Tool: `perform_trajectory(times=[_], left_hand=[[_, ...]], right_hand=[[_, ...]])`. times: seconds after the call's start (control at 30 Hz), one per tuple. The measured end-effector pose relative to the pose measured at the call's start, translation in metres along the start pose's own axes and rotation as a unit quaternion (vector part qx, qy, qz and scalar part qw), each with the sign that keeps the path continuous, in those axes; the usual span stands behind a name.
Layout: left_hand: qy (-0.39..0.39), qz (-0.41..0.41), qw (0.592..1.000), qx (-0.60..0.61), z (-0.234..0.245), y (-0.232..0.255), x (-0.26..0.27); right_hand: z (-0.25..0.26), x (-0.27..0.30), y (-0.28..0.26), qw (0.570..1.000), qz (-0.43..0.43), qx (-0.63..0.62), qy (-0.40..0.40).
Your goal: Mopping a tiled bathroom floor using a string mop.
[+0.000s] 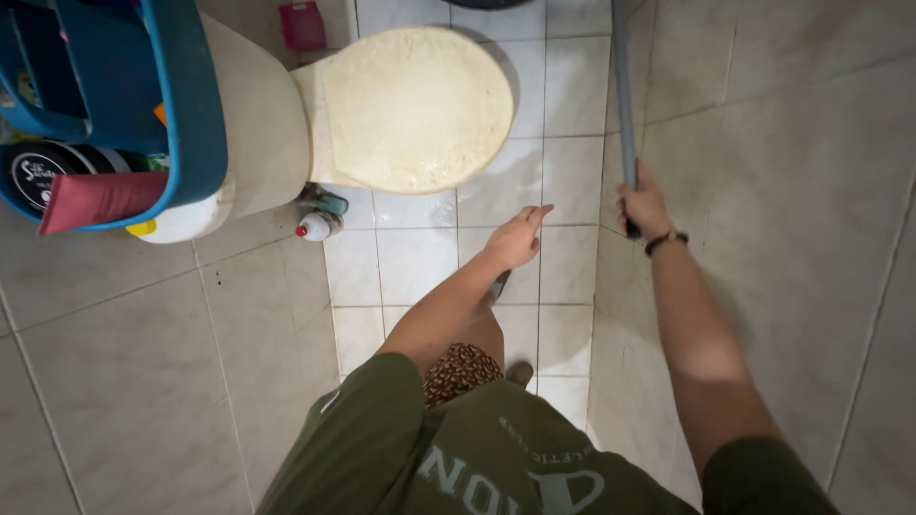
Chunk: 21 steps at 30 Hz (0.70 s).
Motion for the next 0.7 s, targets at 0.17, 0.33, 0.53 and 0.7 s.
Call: perform_trajectory(times=[0.17, 0.33, 0.53, 0.7], left_hand=[[-0.030, -0.032, 0.999, 0.007, -0.033, 0.029, 0.004], [-0.038, -0.109, 0.993, -0.009, -0.084, 0.062, 0.019], [-0.069, -0.257, 0.961, -0.071, -0.148, 0.098, 0.068], [-0.123, -0.343, 0.924, -0.115, -0.222, 0.111, 0.150]], right_hand=[[0.002, 0.083, 0.062, 0.998, 0.025, 0.056, -0.021], [0.018, 0.181, 0.124, 0.993, -0.016, 0.118, 0.004], [0.044, 0.324, 0.200, 0.989, -0.082, 0.117, -0.039], [0.095, 0.437, 0.301, 0.979, -0.161, 0.076, -0.099]])
Point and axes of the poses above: each hand's wrist, its own x-axis away from the middle knuckle, its own z-axis out of the back of the hand, y = z × x, the point moved 9 cm from there along -x, towards the middle knuckle, and after that the axes turned 12 degrees about y, right-handed, at the moved point
